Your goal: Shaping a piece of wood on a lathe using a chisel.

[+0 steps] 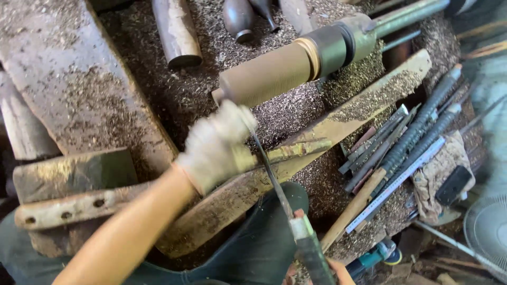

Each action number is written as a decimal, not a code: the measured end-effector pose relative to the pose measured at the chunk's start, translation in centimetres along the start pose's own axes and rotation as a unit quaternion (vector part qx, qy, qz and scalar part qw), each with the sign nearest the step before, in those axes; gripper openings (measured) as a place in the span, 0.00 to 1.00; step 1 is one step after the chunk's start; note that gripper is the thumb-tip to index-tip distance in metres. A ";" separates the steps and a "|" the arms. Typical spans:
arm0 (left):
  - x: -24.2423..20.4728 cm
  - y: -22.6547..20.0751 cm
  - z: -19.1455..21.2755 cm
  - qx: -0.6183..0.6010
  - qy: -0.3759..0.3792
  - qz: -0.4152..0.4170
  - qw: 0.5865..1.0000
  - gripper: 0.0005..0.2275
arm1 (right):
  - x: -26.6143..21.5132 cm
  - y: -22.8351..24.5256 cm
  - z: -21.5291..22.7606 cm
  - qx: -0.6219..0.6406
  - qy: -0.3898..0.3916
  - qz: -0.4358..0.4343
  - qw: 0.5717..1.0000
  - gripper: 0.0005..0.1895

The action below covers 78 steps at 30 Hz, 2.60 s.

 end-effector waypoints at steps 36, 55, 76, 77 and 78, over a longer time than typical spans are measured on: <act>6.1 -3.8 -9.7 0.070 0.178 -0.069 0.979 0.12 | 12.3 24.1 -10.4 -0.027 0.003 -0.163 0.986 0.54; 5.6 -1.4 -11.0 -0.072 0.166 -0.035 0.983 0.21 | 7.3 16.4 -15.8 0.092 -0.158 -0.158 0.970 0.43; 5.6 -3.1 -7.2 0.090 0.186 -0.122 0.971 0.14 | 7.9 5.7 -9.2 0.311 -0.207 -0.246 0.894 0.32; 5.6 -3.1 -6.9 0.090 0.187 -0.120 0.971 0.14 | 8.2 8.5 -10.5 0.311 -0.206 -0.247 0.894 0.32; 5.5 -3.2 -6.8 0.096 0.206 -0.113 0.967 0.16 | 8.6 12.1 -11.5 0.208 -0.146 -0.189 0.948 0.34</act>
Point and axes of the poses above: each hand's wrist, its own x-axis towards the middle knuckle, its own z-axis out of the back of the hand, y = z × x, the point moved 4 cm from there along x, towards the middle knuckle, and after that the axes turned 3 degrees about x, right-handed, at the moved point
